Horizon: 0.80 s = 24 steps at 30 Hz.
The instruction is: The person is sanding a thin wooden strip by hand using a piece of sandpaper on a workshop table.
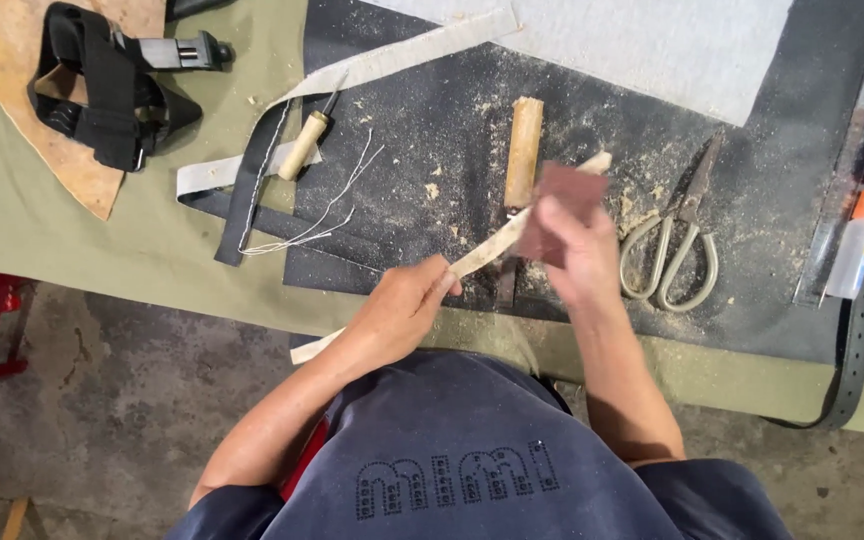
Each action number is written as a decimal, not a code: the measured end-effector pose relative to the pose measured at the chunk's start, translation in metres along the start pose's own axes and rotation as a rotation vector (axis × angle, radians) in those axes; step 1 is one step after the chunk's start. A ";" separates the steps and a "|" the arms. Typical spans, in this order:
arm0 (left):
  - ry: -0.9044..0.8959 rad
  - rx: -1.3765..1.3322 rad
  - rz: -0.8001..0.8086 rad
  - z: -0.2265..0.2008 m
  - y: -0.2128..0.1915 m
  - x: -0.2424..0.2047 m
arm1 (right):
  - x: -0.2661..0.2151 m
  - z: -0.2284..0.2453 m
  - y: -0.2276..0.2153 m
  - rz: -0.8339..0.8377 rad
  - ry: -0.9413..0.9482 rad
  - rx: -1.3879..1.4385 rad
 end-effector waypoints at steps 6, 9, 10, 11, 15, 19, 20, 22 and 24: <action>-0.046 -0.012 0.041 0.001 0.002 0.004 | -0.048 0.010 0.040 -0.044 0.103 -0.195; -0.012 -0.047 0.023 0.008 0.004 0.003 | -0.047 0.023 0.025 -0.144 0.048 -0.079; -0.010 -0.045 0.020 0.019 0.007 0.007 | -0.043 0.004 0.024 -0.141 0.046 -0.079; 0.011 -0.036 0.027 0.028 0.013 0.011 | -0.040 -0.022 0.030 -0.019 0.132 -0.117; 0.033 -0.060 0.031 0.002 0.003 0.005 | -0.014 0.007 0.013 0.005 -0.050 0.003; 0.033 -0.050 0.042 0.002 0.003 0.004 | -0.063 0.018 0.050 -0.045 0.116 -0.191; 0.006 -0.045 0.047 0.003 0.003 0.000 | -0.066 0.022 0.047 -0.081 0.120 -0.202; -0.029 -0.044 0.057 0.010 0.005 -0.007 | -0.073 0.026 0.043 -0.121 0.133 -0.214; -0.019 -0.036 0.038 0.017 0.005 -0.004 | -0.075 0.033 0.038 -0.204 0.145 -0.260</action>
Point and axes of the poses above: each hand's wrist, its own x-axis towards the middle knuckle, its own y-axis out of the palm, z = x × y, the point moved 8 cm from there along x, towards the middle knuckle, and after that the axes turned 1 degree about x, right-handed, at the moved point
